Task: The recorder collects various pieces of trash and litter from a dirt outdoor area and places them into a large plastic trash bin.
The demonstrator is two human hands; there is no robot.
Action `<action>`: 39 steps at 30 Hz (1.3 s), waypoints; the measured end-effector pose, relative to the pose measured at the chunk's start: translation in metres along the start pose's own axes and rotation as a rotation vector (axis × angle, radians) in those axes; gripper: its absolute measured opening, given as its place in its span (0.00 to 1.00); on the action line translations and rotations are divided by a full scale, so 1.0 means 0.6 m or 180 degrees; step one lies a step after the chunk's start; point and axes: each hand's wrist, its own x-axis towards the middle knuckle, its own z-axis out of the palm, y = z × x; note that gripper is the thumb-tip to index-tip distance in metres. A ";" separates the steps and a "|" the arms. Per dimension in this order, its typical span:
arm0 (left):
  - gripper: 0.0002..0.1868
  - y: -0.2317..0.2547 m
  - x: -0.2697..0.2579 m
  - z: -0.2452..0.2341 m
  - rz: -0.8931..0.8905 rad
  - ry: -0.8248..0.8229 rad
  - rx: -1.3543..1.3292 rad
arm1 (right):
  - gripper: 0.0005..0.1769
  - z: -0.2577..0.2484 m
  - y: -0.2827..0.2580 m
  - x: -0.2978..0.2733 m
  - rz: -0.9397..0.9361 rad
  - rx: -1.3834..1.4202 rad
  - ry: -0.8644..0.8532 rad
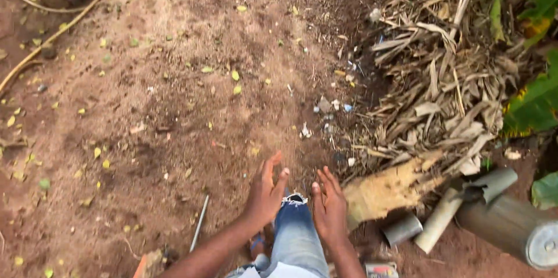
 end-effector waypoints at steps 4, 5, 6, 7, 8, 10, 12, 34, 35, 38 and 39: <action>0.28 -0.037 0.130 0.042 -0.0731 -0.0139 -0.0310 | 0.23 0.055 0.064 0.141 0.0180 -0.0009 -0.0024; 0.28 -0.051 0.161 0.054 -0.0609 -0.0155 -0.0163 | 0.23 0.064 0.076 0.180 0.0148 -0.0090 -0.0021; 0.28 -0.064 0.199 0.062 -0.0505 -0.0136 0.0000 | 0.25 0.076 0.082 0.228 0.0097 -0.0153 -0.0052; 0.28 -0.062 0.247 0.064 -0.0518 -0.0091 -0.0001 | 0.25 0.069 0.059 0.291 0.0063 -0.0152 -0.0086; 0.27 -0.058 0.270 0.063 -0.0606 -0.0206 0.0117 | 0.25 0.060 0.034 0.324 0.0168 -0.0158 -0.0223; 0.26 -0.033 0.350 0.057 -0.0667 -0.0315 0.0237 | 0.26 0.040 -0.009 0.417 0.0254 -0.0157 -0.0341; 0.29 0.007 0.448 0.043 -0.0642 -0.0283 -0.0371 | 0.26 0.023 -0.048 0.520 0.0013 -0.0182 -0.0514; 0.31 0.080 1.273 -0.012 -0.1221 -0.0203 -0.0509 | 0.19 0.119 -0.187 1.236 0.0660 0.0449 0.0720; 0.30 0.084 1.306 -0.016 -0.0885 -0.0057 -0.0390 | 0.17 0.116 -0.189 1.263 0.0512 0.0247 0.0773; 0.30 0.106 1.400 -0.053 -0.0644 0.0250 -0.0400 | 0.13 0.126 -0.231 1.357 0.0212 0.0072 0.0749; 0.30 0.116 1.437 -0.062 -0.0718 0.0214 -0.0611 | 0.11 0.127 -0.248 1.393 0.0191 -0.0004 0.0805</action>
